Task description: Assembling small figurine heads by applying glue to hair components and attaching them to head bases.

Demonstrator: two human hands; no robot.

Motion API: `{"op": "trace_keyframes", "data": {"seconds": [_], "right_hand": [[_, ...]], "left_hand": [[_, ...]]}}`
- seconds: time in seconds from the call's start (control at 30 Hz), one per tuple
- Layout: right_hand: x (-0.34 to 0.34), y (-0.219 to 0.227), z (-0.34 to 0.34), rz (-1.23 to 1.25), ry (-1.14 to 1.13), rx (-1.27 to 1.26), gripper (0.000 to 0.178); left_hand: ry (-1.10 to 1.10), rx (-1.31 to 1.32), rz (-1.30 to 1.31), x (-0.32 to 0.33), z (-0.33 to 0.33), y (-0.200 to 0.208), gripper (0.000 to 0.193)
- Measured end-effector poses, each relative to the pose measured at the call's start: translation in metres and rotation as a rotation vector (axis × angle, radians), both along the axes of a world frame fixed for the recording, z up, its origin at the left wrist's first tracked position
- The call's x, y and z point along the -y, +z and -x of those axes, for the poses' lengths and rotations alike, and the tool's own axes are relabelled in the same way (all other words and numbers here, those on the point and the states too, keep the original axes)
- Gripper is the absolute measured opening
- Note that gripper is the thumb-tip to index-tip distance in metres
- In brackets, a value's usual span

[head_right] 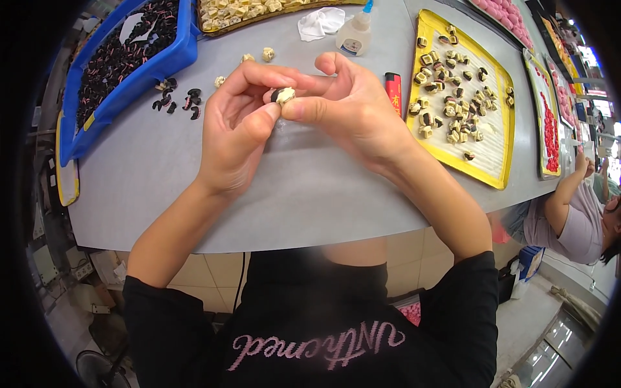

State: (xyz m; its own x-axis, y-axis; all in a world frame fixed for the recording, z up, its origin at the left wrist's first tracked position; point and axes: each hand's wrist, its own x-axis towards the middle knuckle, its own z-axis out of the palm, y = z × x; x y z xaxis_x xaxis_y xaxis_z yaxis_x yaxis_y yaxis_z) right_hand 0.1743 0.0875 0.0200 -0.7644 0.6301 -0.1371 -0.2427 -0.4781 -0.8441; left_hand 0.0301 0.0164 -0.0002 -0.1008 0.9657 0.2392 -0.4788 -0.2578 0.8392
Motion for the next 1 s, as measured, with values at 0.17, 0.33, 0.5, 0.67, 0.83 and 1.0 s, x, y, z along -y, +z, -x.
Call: {"op": "trace_keyframes", "data": {"seconds": [0.17,0.33,0.5,0.67,0.83,1.0], "right_hand": [[-0.002,-0.003,-0.001,-0.023,0.007,-0.002,0.041],[-0.009,-0.003,-0.002,-0.049,0.034,-0.018,0.041],[-0.016,-0.004,-0.003,-0.049,0.117,-0.097,0.040],[-0.017,-0.005,-0.004,-0.093,0.165,-0.148,0.033],[-0.012,0.002,-0.004,-0.107,0.181,-0.134,0.031],[-0.010,0.001,-0.003,-0.071,0.194,-0.133,0.031]], "left_hand": [[-0.013,0.001,0.003,-0.001,0.000,-0.004,0.024],[0.019,-0.079,-0.073,-0.007,0.000,-0.002,0.026],[0.125,-0.236,-0.156,-0.006,-0.002,-0.001,0.027],[0.254,-0.441,-0.245,-0.004,-0.003,0.001,0.030],[0.453,-0.635,-0.415,-0.005,0.000,0.001,0.032],[0.540,-0.675,-0.376,-0.004,-0.001,0.005,0.031]]}}
